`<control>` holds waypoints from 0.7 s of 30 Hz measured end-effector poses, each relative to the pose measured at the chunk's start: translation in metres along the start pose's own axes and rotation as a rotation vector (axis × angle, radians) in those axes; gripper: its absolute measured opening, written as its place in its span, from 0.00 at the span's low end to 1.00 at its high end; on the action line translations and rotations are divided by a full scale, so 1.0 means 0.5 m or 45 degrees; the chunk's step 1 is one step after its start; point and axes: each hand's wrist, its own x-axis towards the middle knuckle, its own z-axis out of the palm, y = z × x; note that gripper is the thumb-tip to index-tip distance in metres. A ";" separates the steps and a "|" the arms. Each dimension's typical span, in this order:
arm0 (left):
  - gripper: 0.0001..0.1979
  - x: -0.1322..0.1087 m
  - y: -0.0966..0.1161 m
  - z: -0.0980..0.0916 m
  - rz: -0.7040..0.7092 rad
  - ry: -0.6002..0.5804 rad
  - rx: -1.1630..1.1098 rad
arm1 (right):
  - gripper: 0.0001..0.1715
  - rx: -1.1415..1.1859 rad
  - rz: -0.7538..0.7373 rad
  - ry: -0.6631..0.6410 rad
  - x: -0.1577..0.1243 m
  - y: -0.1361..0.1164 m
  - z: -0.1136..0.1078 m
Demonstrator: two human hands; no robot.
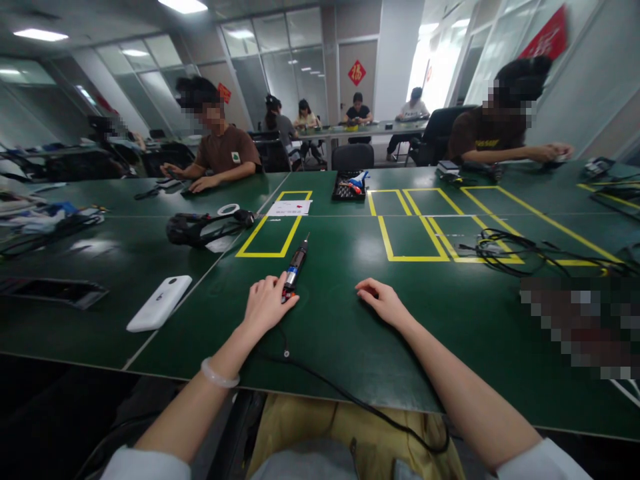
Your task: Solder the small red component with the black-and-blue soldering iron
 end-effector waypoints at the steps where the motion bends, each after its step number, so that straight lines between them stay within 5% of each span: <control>1: 0.34 -0.003 -0.032 0.000 -0.045 -0.022 0.037 | 0.10 -0.003 0.000 -0.002 0.000 -0.002 0.000; 7: 0.37 -0.013 -0.201 0.003 -0.304 -0.126 0.155 | 0.10 -0.033 -0.005 -0.020 -0.001 -0.014 0.000; 13: 0.41 -0.017 -0.315 0.007 -0.478 -0.196 0.130 | 0.10 -0.051 -0.021 -0.037 -0.001 -0.011 0.001; 17: 0.37 -0.021 -0.350 0.004 -0.547 -0.188 0.159 | 0.10 -0.051 -0.018 -0.044 -0.001 -0.009 0.001; 21: 0.30 -0.034 -0.331 -0.010 -0.485 -0.014 0.332 | 0.10 -0.050 -0.016 -0.052 0.000 -0.011 0.001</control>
